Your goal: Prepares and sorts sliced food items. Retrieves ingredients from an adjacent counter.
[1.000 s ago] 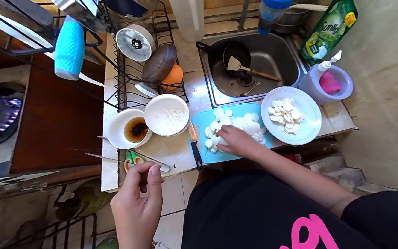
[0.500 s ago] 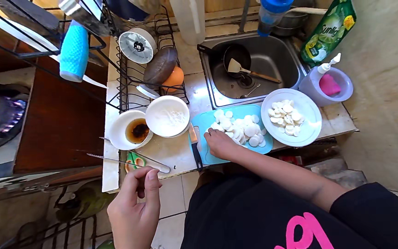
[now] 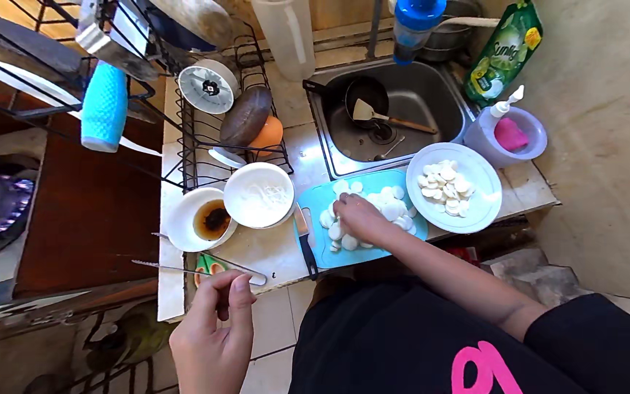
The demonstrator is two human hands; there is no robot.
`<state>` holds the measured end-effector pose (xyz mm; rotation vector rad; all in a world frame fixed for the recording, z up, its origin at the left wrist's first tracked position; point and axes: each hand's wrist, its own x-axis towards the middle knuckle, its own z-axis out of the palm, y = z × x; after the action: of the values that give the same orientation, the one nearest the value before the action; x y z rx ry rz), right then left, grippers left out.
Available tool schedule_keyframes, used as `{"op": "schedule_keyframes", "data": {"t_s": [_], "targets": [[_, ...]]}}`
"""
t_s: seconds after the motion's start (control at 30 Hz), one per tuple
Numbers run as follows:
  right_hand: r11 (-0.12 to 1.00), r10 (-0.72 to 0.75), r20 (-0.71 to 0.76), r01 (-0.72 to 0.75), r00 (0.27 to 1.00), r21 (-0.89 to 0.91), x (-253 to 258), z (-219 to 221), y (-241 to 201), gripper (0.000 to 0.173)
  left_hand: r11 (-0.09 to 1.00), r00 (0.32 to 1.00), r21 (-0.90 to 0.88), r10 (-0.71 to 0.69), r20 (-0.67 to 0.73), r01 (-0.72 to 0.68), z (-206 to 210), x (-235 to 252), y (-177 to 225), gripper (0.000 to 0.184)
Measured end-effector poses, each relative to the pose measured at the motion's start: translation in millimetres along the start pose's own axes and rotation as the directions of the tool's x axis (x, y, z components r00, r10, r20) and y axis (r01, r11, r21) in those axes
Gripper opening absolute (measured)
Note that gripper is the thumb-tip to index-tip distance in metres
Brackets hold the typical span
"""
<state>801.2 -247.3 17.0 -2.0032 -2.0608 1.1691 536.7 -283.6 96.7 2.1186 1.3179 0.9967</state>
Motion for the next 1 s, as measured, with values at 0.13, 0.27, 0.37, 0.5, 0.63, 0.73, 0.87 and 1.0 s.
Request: {"op": "schedule_keyframes", "data": {"t_s": [0.13,0.27,0.37,0.5,0.63,0.73,0.87,1.0], "targets": [[0.995,0.063,-0.050,-0.059,0.997,0.081,2.3,-14.4,33.5,0.032,1.000,1.000,-0.002,-0.007,0.004,0.007,0.0,-2.1,-1.7,0.039],[0.995,0.007,-0.048,-0.002,0.999,0.100,2.4,-10.8,39.9,0.036,1.000,1.000,-0.002,-0.006,0.026,0.006,-0.1,-2.6,0.4,0.040],[0.993,-0.029,-0.051,0.035,0.998,0.113,-1.3,-10.0,41.1,0.036,1.000,0.999,-0.026,0.003,0.037,-0.002,-0.5,-1.9,0.0,0.037],[0.971,0.022,-0.242,0.036,0.970,0.236,-27.2,-26.3,57.0,0.031,0.997,0.999,-0.076,0.000,0.048,0.004,-1.1,-0.7,0.6,0.034],[0.979,0.181,-0.504,-0.106,0.844,0.174,-61.4,-43.5,117.3,0.028,0.996,0.998,-0.092,0.012,0.054,-0.007,-1.3,0.5,0.6,0.032],[0.942,0.336,-0.558,-0.278,0.758,0.190,-92.0,-54.8,158.7,0.023,0.997,0.998,-0.071,0.009,0.061,-0.005,-0.3,3.1,3.9,0.032],[0.886,0.461,-0.590,-0.380,0.662,0.266,-129.7,-57.2,184.4,0.019,0.997,0.998,-0.081,0.004,0.068,0.001,0.6,5.7,5.1,0.030],[0.863,0.503,-0.558,-0.423,0.660,0.277,-142.3,-47.3,188.4,0.022,0.996,0.995,-0.081,0.040,0.094,-0.033,6.3,10.7,9.7,0.031]]}}
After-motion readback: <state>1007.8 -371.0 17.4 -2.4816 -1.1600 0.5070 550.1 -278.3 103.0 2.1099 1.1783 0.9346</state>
